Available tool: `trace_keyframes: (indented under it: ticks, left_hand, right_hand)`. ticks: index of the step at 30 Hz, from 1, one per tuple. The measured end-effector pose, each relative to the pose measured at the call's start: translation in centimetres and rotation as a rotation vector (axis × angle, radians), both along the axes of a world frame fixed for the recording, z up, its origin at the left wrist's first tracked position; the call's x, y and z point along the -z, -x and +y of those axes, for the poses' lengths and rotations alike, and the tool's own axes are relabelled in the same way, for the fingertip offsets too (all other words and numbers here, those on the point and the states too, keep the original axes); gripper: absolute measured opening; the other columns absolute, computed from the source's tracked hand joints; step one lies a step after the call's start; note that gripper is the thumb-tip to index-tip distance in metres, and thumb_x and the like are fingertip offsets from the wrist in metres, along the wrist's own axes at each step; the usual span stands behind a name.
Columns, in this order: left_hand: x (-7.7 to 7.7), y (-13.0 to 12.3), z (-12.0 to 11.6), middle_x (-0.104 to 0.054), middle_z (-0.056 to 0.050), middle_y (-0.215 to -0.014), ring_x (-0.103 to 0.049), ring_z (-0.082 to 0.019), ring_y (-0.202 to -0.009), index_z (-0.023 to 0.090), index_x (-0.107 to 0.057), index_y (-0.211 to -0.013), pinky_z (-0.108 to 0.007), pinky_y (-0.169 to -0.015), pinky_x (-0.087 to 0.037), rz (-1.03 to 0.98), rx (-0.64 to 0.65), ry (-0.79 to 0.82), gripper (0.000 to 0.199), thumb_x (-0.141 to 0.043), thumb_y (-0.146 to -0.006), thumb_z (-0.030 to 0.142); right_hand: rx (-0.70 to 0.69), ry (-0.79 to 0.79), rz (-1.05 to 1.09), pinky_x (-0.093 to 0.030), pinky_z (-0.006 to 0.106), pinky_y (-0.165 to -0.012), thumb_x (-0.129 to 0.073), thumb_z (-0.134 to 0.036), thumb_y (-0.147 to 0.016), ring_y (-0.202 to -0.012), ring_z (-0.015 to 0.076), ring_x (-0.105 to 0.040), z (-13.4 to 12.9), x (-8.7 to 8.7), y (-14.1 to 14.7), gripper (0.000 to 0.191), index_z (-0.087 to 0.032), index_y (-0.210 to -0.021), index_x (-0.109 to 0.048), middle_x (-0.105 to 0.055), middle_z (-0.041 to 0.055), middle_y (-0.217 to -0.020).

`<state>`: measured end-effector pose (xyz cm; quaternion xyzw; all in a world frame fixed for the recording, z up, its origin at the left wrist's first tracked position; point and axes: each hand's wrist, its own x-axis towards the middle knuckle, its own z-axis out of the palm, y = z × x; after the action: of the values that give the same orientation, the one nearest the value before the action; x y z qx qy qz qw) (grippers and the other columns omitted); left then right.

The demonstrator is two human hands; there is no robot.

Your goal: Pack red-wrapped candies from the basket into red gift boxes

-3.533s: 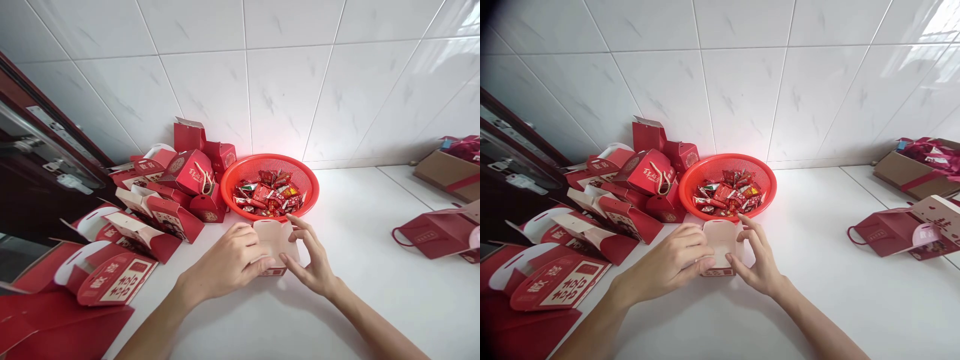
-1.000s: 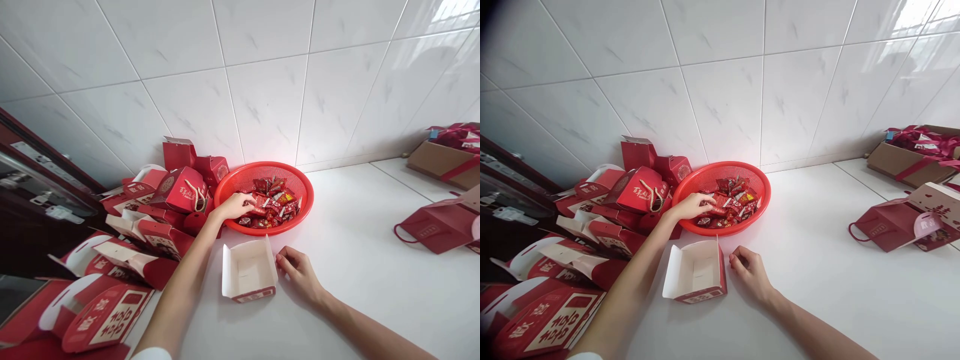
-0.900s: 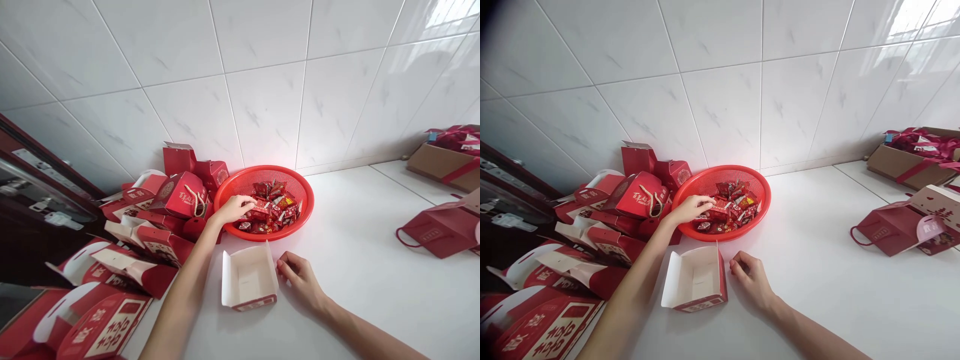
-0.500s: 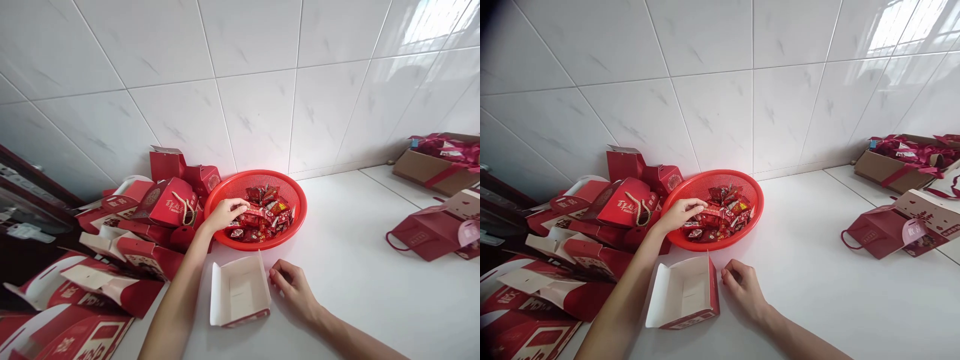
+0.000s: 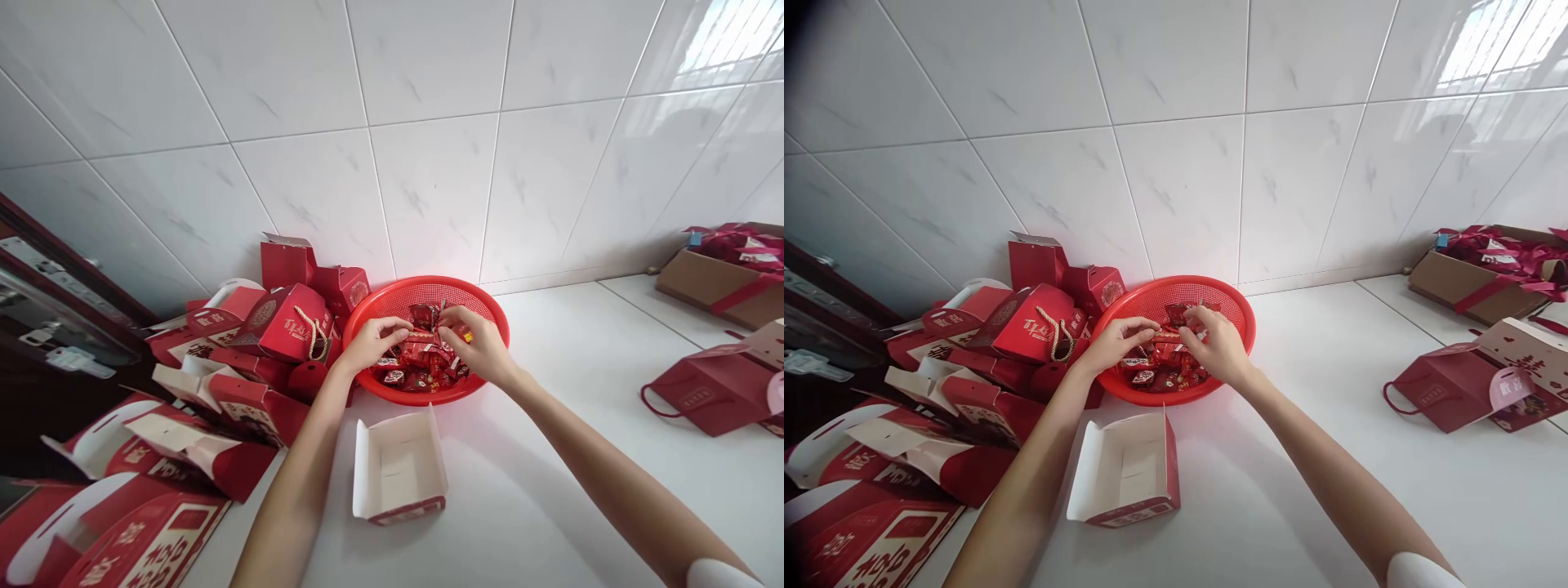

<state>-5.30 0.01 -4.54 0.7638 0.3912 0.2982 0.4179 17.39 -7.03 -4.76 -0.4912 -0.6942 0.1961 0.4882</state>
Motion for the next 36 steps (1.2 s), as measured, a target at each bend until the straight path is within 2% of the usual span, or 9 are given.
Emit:
trace_keyframes:
  ticks: [3, 6, 9, 12, 17, 21, 27, 31, 36]
  left_hand:
    - [0.1, 0.1, 0.0, -0.077, -0.011, -0.103, -0.071, -0.025, -0.091, 0.014, -0.075, -0.105, -0.038, -0.086, -0.058, -0.027, -0.014, 0.004, 0.052, -0.070, -0.082, 0.061]
    - [0.2, 0.2, -0.1, -0.077, -0.011, -0.101, -0.071, -0.025, -0.092, 0.014, -0.075, -0.105, -0.039, -0.089, -0.057, -0.049, -0.031, 0.003, 0.051, -0.071, -0.083, 0.059]
    - [0.2, 0.2, -0.2, -0.077, -0.010, -0.106, -0.071, -0.025, -0.095, 0.014, -0.074, -0.108, -0.038, -0.090, -0.057, -0.114, -0.053, 0.008, 0.049, -0.073, -0.082, 0.056]
    - [0.3, 0.3, -0.1, -0.076, -0.009, -0.106, -0.071, -0.024, -0.096, 0.015, -0.074, -0.108, -0.037, -0.089, -0.057, -0.172, -0.060, 0.031, 0.049, -0.076, -0.080, 0.055]
    - [0.8, 0.3, 0.1, -0.077, -0.007, -0.099, -0.071, -0.023, -0.090, 0.015, -0.075, -0.106, -0.037, -0.087, -0.056, -0.218, -0.065, 0.075, 0.050, -0.081, -0.075, 0.055]
    - [0.9, 0.2, 0.3, -0.077, -0.007, -0.092, -0.071, -0.022, -0.086, 0.016, -0.077, -0.106, -0.038, -0.085, -0.057, -0.210, -0.052, 0.106, 0.049, -0.079, -0.079, 0.056]
    - [1.0, 0.4, 0.4, -0.078, -0.010, -0.105, -0.071, -0.024, -0.097, 0.014, -0.078, -0.104, -0.041, -0.095, -0.055, -0.253, -0.047, 0.132, 0.051, -0.092, -0.066, 0.045]
    - [0.9, 0.5, 0.4, -0.077, -0.008, -0.098, -0.070, -0.022, -0.093, 0.014, -0.077, -0.105, -0.040, -0.093, -0.056, -0.259, -0.046, 0.131, 0.052, -0.092, -0.064, 0.042]
    - [0.9, 0.6, 0.2, -0.078, -0.007, -0.098, -0.071, -0.021, -0.092, 0.015, -0.078, -0.106, -0.038, -0.091, -0.057, -0.272, -0.033, 0.108, 0.050, -0.091, -0.065, 0.039]
  right_hand:
    - [-0.056, 0.242, -0.024, -0.045, 0.031, -0.068, -0.053, -0.042, -0.098, -0.071, 0.0192, -0.062, 2.9, 0.0, 0.8, 0.027, -0.022, -0.082, -0.061, -0.066, 0.0013, -0.074]
    - [-0.066, 0.341, -0.048, -0.038, 0.029, -0.060, -0.048, -0.048, -0.100, -0.061, 0.0163, -0.054, 3.8, 0.6, 1.5, 0.044, -0.022, -0.064, -0.049, -0.055, -0.0011, -0.061]
    - [-0.110, 0.373, -0.055, -0.036, 0.028, -0.057, -0.052, -0.043, -0.099, -0.056, 0.0147, -0.051, 3.8, 0.8, 1.6, 0.046, -0.023, -0.059, -0.043, -0.052, -0.0023, -0.057]
    - [-0.175, 0.399, -0.045, -0.040, 0.028, -0.057, -0.057, -0.044, -0.096, -0.055, 0.0154, -0.056, 3.8, 0.5, 1.3, 0.039, -0.022, -0.064, -0.051, -0.058, -0.0016, -0.059]
    - [-0.229, 0.286, 0.080, -0.050, 0.031, -0.063, -0.068, -0.049, -0.087, -0.066, 0.0193, -0.064, 4.2, 0.2, 0.5, 0.030, -0.019, -0.084, -0.070, -0.069, 0.0035, -0.073]
    - [-0.243, 0.174, 0.198, -0.055, 0.036, -0.069, -0.074, -0.048, -0.082, -0.076, 0.0216, -0.067, 4.2, 0.4, 0.1, 0.030, -0.020, -0.091, -0.071, -0.072, 0.0061, -0.086]
    - [-0.266, 0.122, 0.267, -0.058, 0.040, -0.079, -0.076, -0.035, -0.079, -0.088, 0.0237, -0.069, 3.9, 0.4, 0.0, 0.025, -0.020, -0.097, -0.071, -0.074, 0.0077, -0.100]
    - [-0.291, 0.155, 0.261, -0.060, 0.042, -0.083, -0.080, -0.038, -0.079, -0.091, 0.0251, -0.071, 3.9, 0.7, 0.0, 0.033, -0.021, -0.105, -0.070, -0.074, 0.0079, -0.101]
    - [-0.287, 0.175, 0.188, -0.061, 0.042, -0.080, -0.079, -0.042, -0.082, -0.087, 0.0256, -0.072, 4.2, 1.3, -0.1, 0.027, -0.020, -0.096, -0.073, -0.074, 0.0076, -0.093]
